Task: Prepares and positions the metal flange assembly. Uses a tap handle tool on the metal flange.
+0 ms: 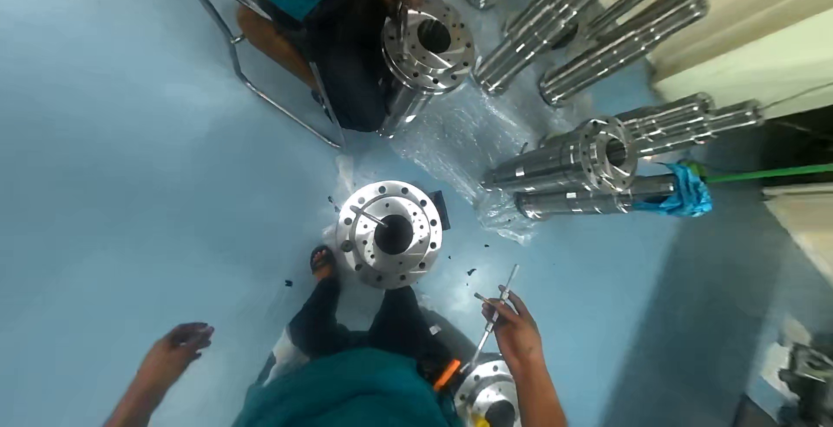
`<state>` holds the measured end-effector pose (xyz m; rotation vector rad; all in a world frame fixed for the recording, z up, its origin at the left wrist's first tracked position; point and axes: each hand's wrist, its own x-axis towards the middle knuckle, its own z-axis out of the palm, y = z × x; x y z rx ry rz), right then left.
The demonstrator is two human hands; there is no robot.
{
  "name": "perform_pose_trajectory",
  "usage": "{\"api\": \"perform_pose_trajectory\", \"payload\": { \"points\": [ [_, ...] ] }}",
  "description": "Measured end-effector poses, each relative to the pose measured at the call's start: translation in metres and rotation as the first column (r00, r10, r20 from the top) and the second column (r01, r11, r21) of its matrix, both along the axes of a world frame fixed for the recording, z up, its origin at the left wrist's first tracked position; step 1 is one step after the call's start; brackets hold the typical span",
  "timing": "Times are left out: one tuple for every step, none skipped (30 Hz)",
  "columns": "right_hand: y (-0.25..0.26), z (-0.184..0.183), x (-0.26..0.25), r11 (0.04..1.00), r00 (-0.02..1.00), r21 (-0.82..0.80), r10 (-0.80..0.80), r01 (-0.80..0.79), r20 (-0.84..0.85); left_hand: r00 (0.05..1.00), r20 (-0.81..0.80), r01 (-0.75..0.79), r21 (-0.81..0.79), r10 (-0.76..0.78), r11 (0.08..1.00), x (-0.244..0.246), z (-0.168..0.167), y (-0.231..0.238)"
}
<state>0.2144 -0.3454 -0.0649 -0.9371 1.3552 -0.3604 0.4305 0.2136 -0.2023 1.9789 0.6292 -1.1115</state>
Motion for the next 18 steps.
{"api": "perform_pose_trajectory", "payload": {
  "points": [
    [0.008,0.003,-0.002,1.000,1.000,-0.007,-0.012,0.012,0.001,1.000,0.030,0.007,-0.007,-0.007,1.000,0.018,-0.004,0.000],
    [0.015,0.006,-0.003,1.000,1.000,-0.016,-0.015,0.015,0.002,0.999,0.053,0.014,-0.023,-0.013,1.000,0.035,-0.006,-0.004],
    [0.021,0.009,-0.005,1.000,1.000,-0.026,-0.012,0.012,-0.006,0.997,0.073,0.013,-0.044,-0.010,0.999,0.049,-0.006,-0.009],
    [0.027,0.012,-0.006,0.999,1.000,-0.034,-0.005,0.004,-0.021,0.996,0.090,0.015,-0.067,-0.009,0.998,0.060,-0.006,-0.015],
    [0.031,0.015,-0.006,0.999,0.999,-0.045,0.002,-0.003,-0.034,0.994,0.106,0.013,-0.093,-0.003,0.996,0.067,-0.006,-0.024],
    [0.034,0.019,-0.006,0.998,0.999,-0.056,0.006,-0.008,-0.042,0.993,0.119,0.011,-0.118,0.004,0.993,0.072,-0.006,-0.033],
    [0.037,0.022,-0.004,0.998,0.999,-0.064,0.011,-0.014,-0.047,0.993,0.121,0.009,-0.139,0.008,0.990,0.075,-0.008,-0.042],
    [0.040,0.025,-0.004,0.997,0.999,-0.071,0.016,-0.019,-0.051,0.993,0.117,0.011,-0.158,0.008,0.987,0.075,-0.009,-0.051],
    [0.042,0.028,-0.003,0.996,0.998,-0.079,0.027,-0.031,-0.056,0.995,0.104,0.017,-0.177,0.001,0.984,0.072,-0.012,-0.058],
    [0.043,0.031,-0.003,0.995,0.997,-0.087,0.043,-0.048,-0.063,0.997,0.082,0.022,-0.194,-0.006,0.981,0.068,-0.015,-0.065],
    [0.044,0.033,-0.003,0.993,0.996,-0.094,0.057,-0.064,-0.068,0.998,0.058,0.026,-0.209,-0.014,0.978,0.061,-0.019,-0.071],
    [0.044,0.035,-0.004,0.992,0.995,-0.101,0.072,-0.079,-0.074,0.999,0.033,0.030,-0.223,-0.023,0.974,0.054,-0.024,-0.075],
    [0.043,0.036,-0.003,0.990,0.993,-0.107,0.081,-0.090,-0.084,1.000,0.009,0.031,-0.233,-0.030,0.972,0.045,-0.030,-0.077],
    [0.042,0.036,-0.002,0.989,0.992,-0.112,0.085,-0.095,-0.094,0.999,-0.010,0.031,-0.236,-0.035,0.971,0.036,-0.034,-0.078],
    [0.041,0.036,-0.001,0.989,0.991,-0.113,0.085,-0.096,-0.101,0.999,-0.030,0.027,-0.236,-0.035,0.971,0.026,-0.039,-0.078],
    [0.041,0.037,-0.001,0.988,0.990,-0.113,0.091,-0.103,-0.110,0.998,-0.056,0.013,-0.232,-0.027,0.973,0.015,-0.044,-0.076],
    [0.040,0.038,0.000,0.987,0.988,-0.117,0.100,-0.114,-0.116,0.996,-0.086,-0.008,-0.223,-0.011,0.975,0.005,-0.049,-0.073],
    [0.038,0.039,0.000,0.984,0.986,-0.120,0.114,-0.128,-0.121,0.994,-0.113,-0.027,-0.211,0.003,0.977,-0.005,-0.054,-0.069]
  ]
}}
